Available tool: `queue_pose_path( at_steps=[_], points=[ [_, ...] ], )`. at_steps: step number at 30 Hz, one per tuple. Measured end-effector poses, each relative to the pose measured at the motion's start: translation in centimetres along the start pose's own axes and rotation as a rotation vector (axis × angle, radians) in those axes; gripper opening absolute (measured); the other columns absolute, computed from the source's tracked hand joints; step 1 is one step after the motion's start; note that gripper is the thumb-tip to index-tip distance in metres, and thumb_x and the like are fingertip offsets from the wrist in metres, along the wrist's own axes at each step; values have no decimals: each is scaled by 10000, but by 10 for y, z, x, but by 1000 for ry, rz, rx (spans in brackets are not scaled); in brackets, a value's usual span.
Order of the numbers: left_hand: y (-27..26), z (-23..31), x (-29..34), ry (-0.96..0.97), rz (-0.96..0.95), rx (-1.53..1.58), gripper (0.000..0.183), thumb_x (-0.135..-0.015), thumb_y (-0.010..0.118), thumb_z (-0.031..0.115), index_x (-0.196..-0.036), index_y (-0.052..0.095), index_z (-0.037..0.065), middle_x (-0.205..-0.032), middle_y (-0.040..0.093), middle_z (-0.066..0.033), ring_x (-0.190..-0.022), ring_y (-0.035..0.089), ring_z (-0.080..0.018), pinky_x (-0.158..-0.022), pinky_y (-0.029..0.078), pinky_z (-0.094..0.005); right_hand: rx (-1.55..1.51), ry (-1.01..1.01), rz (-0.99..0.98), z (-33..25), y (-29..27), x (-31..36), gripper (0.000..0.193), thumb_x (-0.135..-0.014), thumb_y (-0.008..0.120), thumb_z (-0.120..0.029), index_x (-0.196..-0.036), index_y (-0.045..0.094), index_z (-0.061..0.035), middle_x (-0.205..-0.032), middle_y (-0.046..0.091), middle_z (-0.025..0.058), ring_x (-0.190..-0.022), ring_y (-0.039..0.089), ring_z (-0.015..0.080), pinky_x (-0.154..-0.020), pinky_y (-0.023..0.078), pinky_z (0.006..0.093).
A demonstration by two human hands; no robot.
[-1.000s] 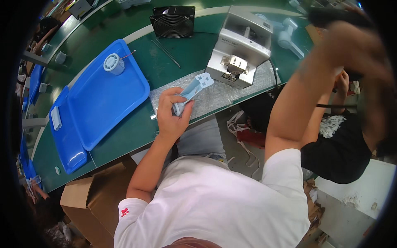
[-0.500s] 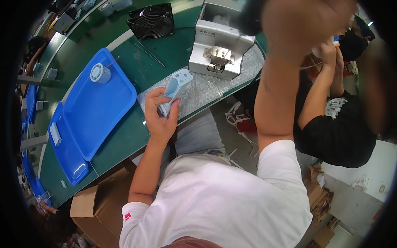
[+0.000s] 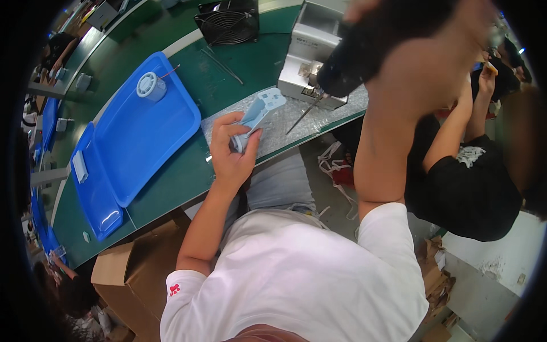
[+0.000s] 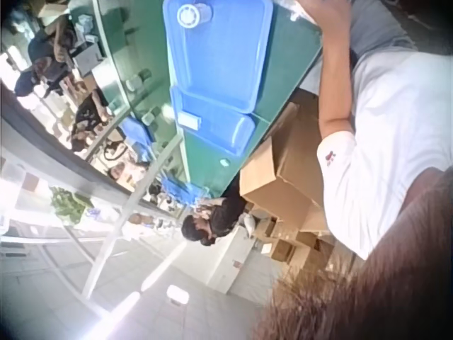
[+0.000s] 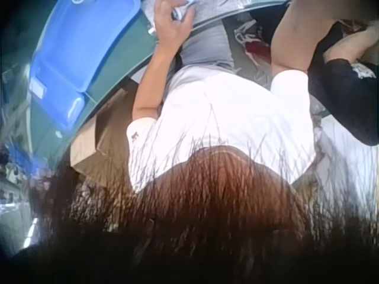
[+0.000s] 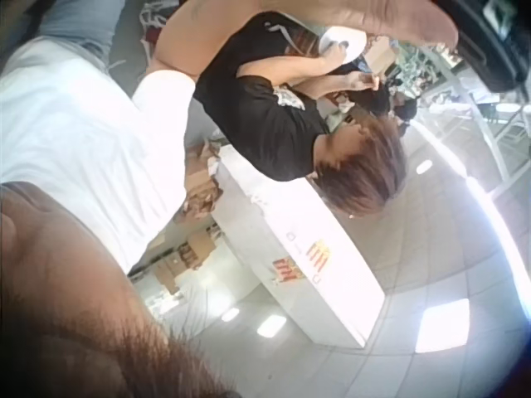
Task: The person assembles small electronic components at a workstation. They pick up a light blue plastic housing and a cylindrical fan-like part, insert the fan into the housing, and use a black handheld tool to secure the assembly. The person repeats this process for multiple units, placing finished assemblies on a blue tray.
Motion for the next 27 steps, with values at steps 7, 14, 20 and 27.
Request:
queue_pose_path(
  at_steps=[7, 14, 20, 27],
  points=[
    [-1, 2, -1, 0, -8, -4, 316, -792, 830, -42, -962, 580, 50, -1155, 656, -164, -997, 661, -273, -837, 517, -347, -184, -125, -153, 3, 5, -7, 697, -1016, 429, -697, -1019, 556, -12, -839, 573, 106, -624, 563, 181, -547, 492, 293],
    [-1, 1, 0, 21, -9, -17, 319, -781, 841, -34, -948, 582, 45, -1140, 666, -156, -995, 666, -279, -826, 523, -353, -217, -132, -235, 21, 13, 2, 736, -993, 429, -726, -1078, 550, -6, -898, 581, 129, -673, 569, 205, -586, 491, 315],
    [-1, 1, 0, 21, -9, -16, 320, -780, 841, -37, -945, 579, 46, -1138, 669, -156, -1009, 670, -286, -828, 529, -366, -248, -111, -277, 28, 13, 4, 775, -974, 429, -751, -1128, 545, 0, -949, 587, 150, -715, 574, 225, -620, 490, 333],
    [-1, 0, -2, 15, -13, -4, 329, -777, 842, -48, -950, 576, 43, -1133, 669, -160, -1016, 672, -287, -837, 533, -366, -290, -71, -325, 33, 10, 4, 828, -951, 430, -780, -1187, 539, 6, -1008, 595, 173, -764, 580, 248, -658, 490, 355]
  ],
)
Point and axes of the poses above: each hand's wrist, its own x-axis away from the middle knuckle, its own y-axis out of the palm, z = x × y, the point moved 9 cm from there along -x, towards the middle knuckle
